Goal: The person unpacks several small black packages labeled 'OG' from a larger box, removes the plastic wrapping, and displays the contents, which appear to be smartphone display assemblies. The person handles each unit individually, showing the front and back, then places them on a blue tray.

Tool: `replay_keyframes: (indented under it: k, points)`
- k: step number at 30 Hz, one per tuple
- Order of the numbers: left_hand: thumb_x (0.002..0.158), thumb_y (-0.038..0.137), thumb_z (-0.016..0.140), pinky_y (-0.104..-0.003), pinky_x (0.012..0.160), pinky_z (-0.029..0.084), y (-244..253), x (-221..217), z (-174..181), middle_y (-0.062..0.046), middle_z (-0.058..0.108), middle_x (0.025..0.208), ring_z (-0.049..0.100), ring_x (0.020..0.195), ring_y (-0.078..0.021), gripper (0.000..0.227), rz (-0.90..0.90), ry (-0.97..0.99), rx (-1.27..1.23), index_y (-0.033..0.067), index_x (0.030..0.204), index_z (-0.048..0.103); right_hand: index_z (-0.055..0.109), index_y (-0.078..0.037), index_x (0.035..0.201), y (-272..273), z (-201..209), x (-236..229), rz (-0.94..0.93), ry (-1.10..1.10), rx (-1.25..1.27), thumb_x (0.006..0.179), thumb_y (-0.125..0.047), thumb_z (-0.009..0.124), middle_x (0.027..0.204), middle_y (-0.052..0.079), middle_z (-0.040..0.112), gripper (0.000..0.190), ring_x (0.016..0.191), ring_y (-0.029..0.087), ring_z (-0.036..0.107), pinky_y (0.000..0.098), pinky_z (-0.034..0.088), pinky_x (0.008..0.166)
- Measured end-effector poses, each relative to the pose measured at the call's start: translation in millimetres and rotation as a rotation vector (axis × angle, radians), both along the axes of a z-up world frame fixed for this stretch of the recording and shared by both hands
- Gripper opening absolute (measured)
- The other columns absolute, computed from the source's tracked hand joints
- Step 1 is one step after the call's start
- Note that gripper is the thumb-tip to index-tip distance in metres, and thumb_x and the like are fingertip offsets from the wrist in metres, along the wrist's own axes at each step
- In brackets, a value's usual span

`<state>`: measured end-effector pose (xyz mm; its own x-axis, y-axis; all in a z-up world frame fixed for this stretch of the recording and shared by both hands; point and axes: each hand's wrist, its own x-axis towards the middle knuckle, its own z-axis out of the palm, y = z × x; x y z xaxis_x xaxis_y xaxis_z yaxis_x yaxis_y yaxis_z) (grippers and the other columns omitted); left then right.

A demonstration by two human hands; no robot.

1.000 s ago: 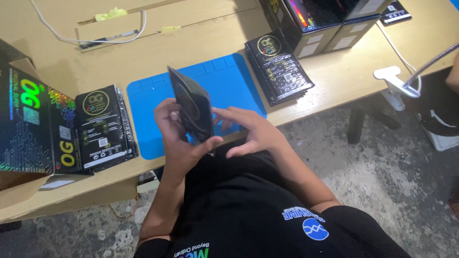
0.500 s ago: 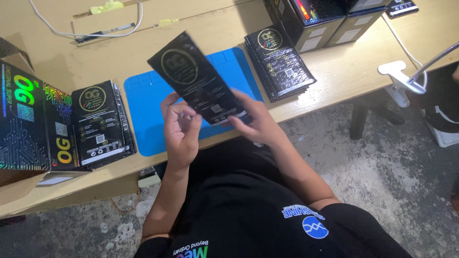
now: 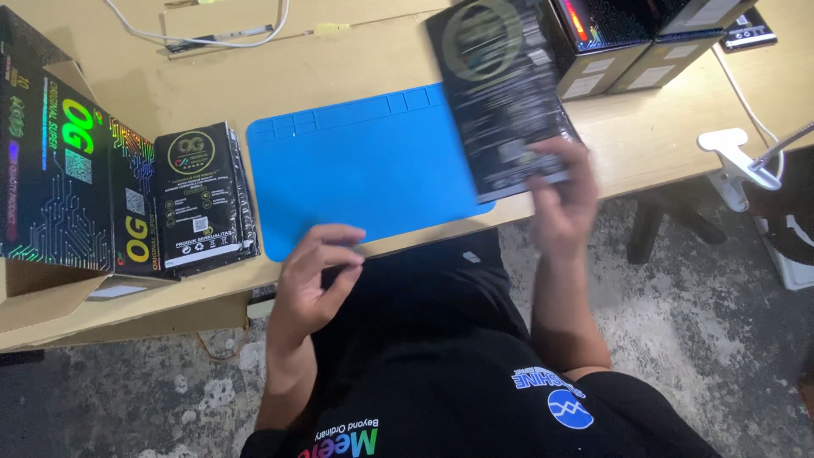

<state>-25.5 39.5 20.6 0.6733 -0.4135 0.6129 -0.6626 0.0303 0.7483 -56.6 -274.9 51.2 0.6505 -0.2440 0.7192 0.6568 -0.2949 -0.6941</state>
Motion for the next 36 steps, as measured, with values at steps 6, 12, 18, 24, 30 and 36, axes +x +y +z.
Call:
replay_keyframes:
  k: [6,12,18,24,30,36]
  points:
    - [0.094,0.003,0.063,-0.031,0.092,0.062,55.0,-25.1,-4.2,-0.009,0.074,0.104,0.072,0.100,-0.0205,0.009,0.132,0.079,0.087,0.0080,0.097,0.070,0.055,-0.002,0.111,-79.5,-9.1,-15.4,-0.139,0.159,-0.020,0.086,0.001,0.042,0.114,0.016,0.056,0.028,0.108,0.026,0.055,0.0333,0.049,0.073]
    - [0.095,-0.012,0.056,-0.011,0.043,0.038,93.6,-22.9,-7.0,-0.016,0.071,0.111,0.068,0.064,-0.0097,0.020,0.400,-0.052,0.207,0.0013,0.103,0.069,0.068,0.001,0.120,-94.5,-21.9,-5.3,-0.394,0.276,-0.357,0.103,-0.009,0.061,0.114,0.014,0.066,0.021,0.104,0.025,0.060,0.0372,0.048,0.087]
    - [0.080,-0.026,0.045,-0.038,0.046,0.044,98.3,-27.2,28.8,-0.044,0.055,0.136,0.056,0.054,-0.0319,0.049,0.625,-0.082,0.291,-0.0219,0.127,0.060,0.075,-0.009,0.133,-95.5,-42.9,7.5,-0.412,0.263,-0.416,0.111,-0.025,0.071,0.105,0.010,0.038,0.028,0.098,0.022,0.035,0.0397,0.043,0.086]
    - [0.084,-0.023,0.055,-0.039,0.044,0.047,97.2,-26.3,26.3,-0.039,0.052,0.146,0.056,0.046,-0.0268,0.051,0.693,0.057,0.400,-0.0154,0.134,0.063,0.074,-0.010,0.134,-80.4,-41.8,3.8,-0.470,0.323,-0.389,0.107,-0.031,0.075,0.105,0.012,0.040,0.034,0.096,0.024,0.042,0.0396,0.045,0.080]
    - [0.089,-0.017,0.068,-0.035,0.045,0.046,101.8,-19.9,8.4,-0.025,0.060,0.143,0.055,0.049,-0.0223,0.040,0.772,-0.003,0.387,-0.0050,0.127,0.072,0.059,-0.002,0.148,-64.3,-35.3,1.4,-0.509,0.311,-0.420,0.113,-0.040,0.067,0.105,0.024,0.045,0.052,0.092,0.036,0.049,0.0510,0.044,0.077]
    - [0.087,-0.017,0.073,-0.033,0.047,0.050,106.5,-14.8,-8.4,-0.017,0.065,0.124,0.058,0.050,-0.0212,0.036,0.838,-0.053,0.279,0.0018,0.117,0.080,0.060,-0.005,0.147,-75.9,-49.9,3.5,-0.516,0.283,-0.449,0.111,-0.045,0.067,0.120,0.021,0.048,0.054,0.107,0.037,0.051,0.0512,0.046,0.090]
